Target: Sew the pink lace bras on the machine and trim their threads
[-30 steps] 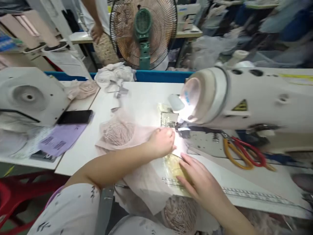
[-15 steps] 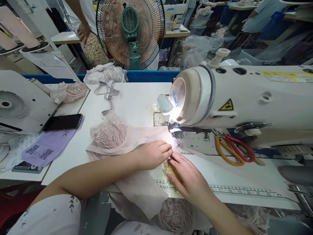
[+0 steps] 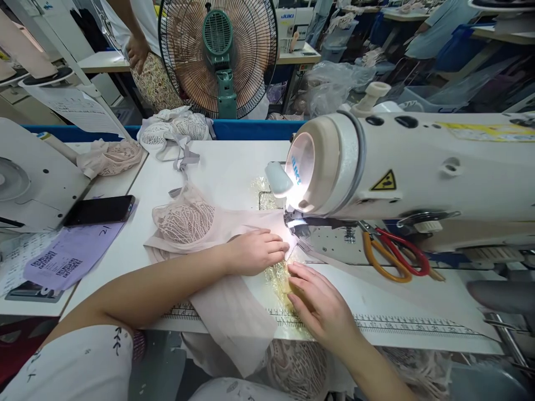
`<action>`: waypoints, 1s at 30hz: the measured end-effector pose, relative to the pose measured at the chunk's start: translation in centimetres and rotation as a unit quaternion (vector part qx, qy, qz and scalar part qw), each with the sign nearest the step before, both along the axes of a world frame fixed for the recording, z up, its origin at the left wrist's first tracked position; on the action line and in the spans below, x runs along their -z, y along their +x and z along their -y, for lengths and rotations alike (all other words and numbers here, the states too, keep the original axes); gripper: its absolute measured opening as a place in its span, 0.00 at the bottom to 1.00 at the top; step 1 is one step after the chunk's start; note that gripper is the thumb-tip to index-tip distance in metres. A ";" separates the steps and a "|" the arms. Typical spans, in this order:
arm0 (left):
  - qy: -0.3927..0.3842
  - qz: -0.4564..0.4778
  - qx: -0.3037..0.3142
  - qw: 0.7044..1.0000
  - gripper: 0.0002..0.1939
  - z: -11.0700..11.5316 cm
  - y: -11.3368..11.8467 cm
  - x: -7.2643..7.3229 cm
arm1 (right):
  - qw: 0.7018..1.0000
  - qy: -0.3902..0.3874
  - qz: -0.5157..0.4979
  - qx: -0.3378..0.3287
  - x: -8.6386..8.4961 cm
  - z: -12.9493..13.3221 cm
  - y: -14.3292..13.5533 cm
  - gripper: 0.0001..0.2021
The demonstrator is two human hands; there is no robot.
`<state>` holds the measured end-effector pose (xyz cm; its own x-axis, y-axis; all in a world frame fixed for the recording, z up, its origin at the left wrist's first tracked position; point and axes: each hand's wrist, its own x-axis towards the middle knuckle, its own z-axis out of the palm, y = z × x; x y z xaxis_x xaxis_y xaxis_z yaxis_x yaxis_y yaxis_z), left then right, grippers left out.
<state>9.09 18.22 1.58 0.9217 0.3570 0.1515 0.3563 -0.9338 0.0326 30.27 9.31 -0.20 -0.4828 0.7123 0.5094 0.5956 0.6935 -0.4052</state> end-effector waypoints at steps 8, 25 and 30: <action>0.051 0.044 0.020 0.998 0.15 -1.4 -0.3 0.2 | 1.000 -0.002 -0.023 -0.001 0.2 -0.2 0.0 0.07; 0.055 0.056 0.035 0.996 0.16 -2.2 -0.7 0.4 | 1.000 -0.024 -0.017 0.002 0.4 -0.2 0.3 0.07; 0.038 0.050 0.017 0.998 0.16 -2.6 -0.8 0.1 | 0.999 -0.026 -0.021 0.000 0.3 -0.2 0.3 0.06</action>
<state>8.27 20.86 1.51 0.9120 0.3090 0.2697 0.3223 -0.9466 -0.0056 30.58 9.49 -0.49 -0.4618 0.7383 0.4916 0.5779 0.6709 -0.4647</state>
